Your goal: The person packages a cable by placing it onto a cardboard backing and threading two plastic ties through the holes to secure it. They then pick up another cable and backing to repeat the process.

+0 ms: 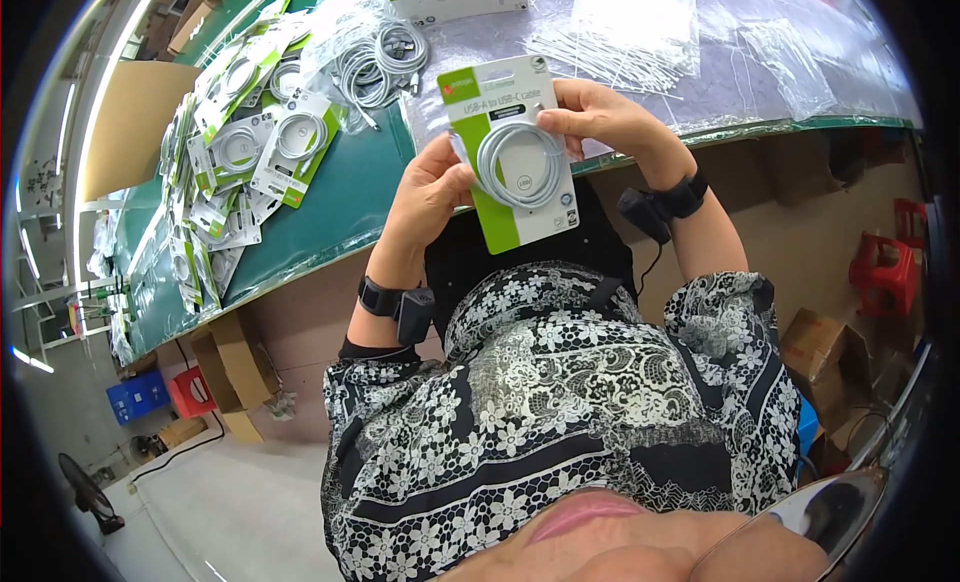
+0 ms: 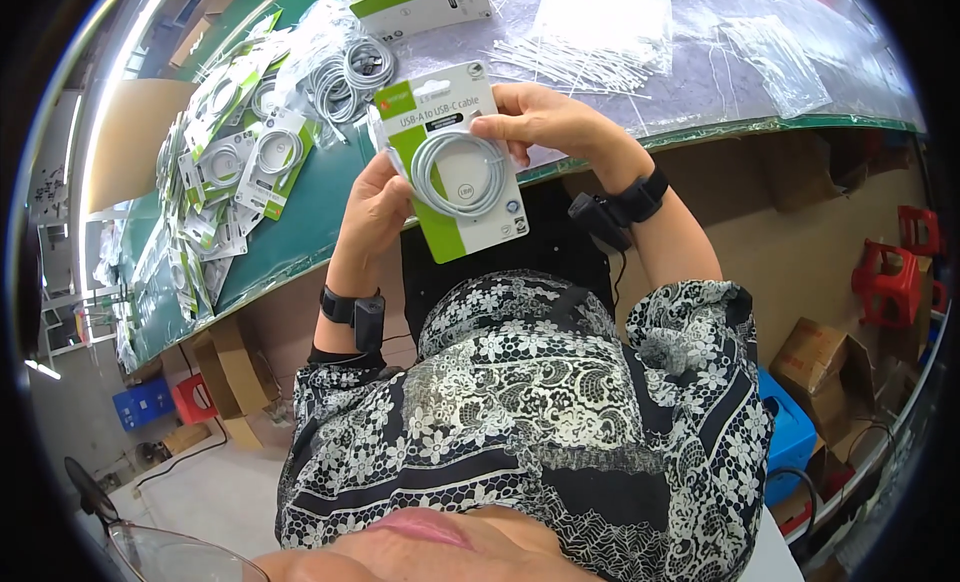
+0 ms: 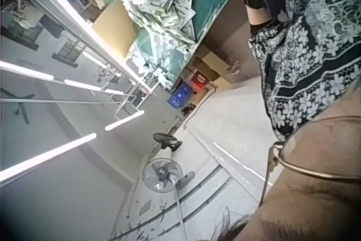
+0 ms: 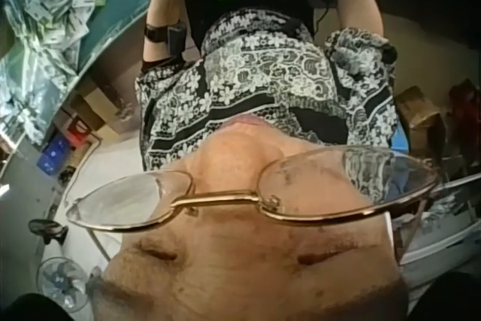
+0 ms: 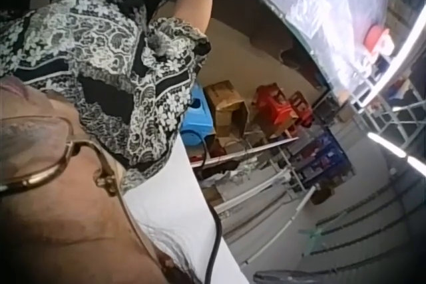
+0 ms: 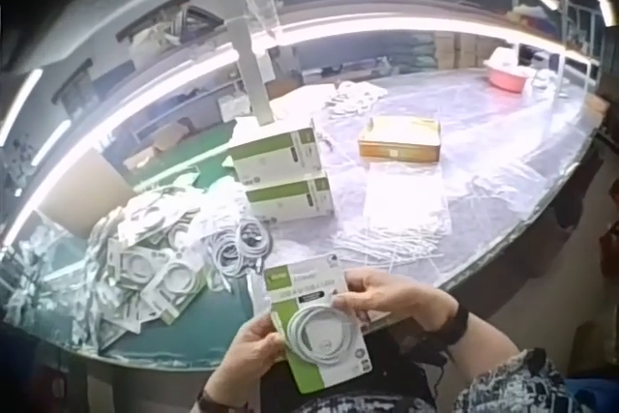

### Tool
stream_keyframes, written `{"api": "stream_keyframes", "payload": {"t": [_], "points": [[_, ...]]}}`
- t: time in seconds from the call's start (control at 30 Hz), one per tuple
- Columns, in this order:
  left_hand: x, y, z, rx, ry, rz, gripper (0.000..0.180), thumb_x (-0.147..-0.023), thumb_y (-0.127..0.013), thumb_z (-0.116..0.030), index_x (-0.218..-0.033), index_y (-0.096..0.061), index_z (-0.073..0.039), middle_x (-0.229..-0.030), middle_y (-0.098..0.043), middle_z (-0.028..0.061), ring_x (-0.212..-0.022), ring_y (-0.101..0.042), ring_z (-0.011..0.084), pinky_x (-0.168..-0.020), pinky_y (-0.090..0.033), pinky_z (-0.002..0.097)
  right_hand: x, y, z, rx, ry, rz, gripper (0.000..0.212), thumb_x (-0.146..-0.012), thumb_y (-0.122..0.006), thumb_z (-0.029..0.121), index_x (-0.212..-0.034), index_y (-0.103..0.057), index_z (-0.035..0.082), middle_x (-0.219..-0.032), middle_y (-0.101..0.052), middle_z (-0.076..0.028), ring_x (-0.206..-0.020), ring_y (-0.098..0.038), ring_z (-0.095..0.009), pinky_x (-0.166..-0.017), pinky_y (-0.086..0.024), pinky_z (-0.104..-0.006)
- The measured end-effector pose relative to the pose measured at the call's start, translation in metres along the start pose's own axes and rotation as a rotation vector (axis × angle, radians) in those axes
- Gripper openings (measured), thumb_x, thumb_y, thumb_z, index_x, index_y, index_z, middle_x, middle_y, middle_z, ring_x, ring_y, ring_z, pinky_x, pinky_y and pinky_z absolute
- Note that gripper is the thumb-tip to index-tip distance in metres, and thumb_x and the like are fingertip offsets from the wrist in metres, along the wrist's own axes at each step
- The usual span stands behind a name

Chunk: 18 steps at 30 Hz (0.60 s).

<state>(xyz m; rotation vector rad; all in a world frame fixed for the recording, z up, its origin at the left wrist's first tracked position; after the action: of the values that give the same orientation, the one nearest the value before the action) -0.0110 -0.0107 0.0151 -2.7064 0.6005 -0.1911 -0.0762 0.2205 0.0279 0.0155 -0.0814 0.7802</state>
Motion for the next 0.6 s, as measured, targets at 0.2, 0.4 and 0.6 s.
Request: {"api": "stream_keyframes", "payload": {"t": [0.2, 0.4, 0.6], "points": [[-0.010, -0.002, 0.014, 0.029, -0.045, -0.155, 0.031, -0.090, -0.059, -0.011, -0.117, -0.051, 0.000, -0.102, -0.062, 0.0083, -0.088, -0.064, 0.0161, -0.075, -0.056, 0.0298, -0.009, -0.008, 0.005, 0.252, 0.134, -0.275, 0.034, -0.084, -0.066, 0.030, -0.102, -0.058, 0.002, -0.073, -0.057, -0.003, -0.059, -0.056, -0.010, -0.052, -0.045, -0.0233], [-0.018, -0.005, 0.032, 0.221, -0.179, -0.350, 0.026, -0.089, -0.059, -0.010, -0.113, -0.052, -0.002, -0.105, -0.061, 0.0094, -0.090, -0.064, 0.0182, -0.077, -0.057, 0.0332, 0.002, -0.058, 0.016, 0.931, 0.539, -0.605, 0.027, -0.072, -0.074, 0.021, -0.092, -0.062, 0.007, -0.078, -0.057, -0.004, -0.072, -0.056, -0.019, -0.069, -0.044, -0.0316], [-0.014, -0.009, 0.034, 0.245, -0.188, -0.312, 0.028, -0.091, -0.055, -0.007, -0.118, -0.049, -0.002, -0.108, -0.060, 0.0113, -0.093, -0.063, 0.0209, -0.079, -0.057, 0.0360, 0.003, -0.069, 0.003, 1.108, 0.625, -0.644, 0.027, -0.066, -0.076, 0.017, -0.088, -0.063, 0.008, -0.084, -0.058, -0.004, -0.082, -0.054, -0.024, -0.079, -0.040, -0.0346]]}}
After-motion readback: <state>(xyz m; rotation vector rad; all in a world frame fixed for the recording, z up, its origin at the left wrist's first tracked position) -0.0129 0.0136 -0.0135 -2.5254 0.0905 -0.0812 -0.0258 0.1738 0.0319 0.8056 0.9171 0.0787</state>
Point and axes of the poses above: each hand's wrist, its own x-axis away from the middle knuckle, its own y-axis out of the back of the hand, z = x × y, the point moved 2 cm from there along -x, towards the middle knuckle
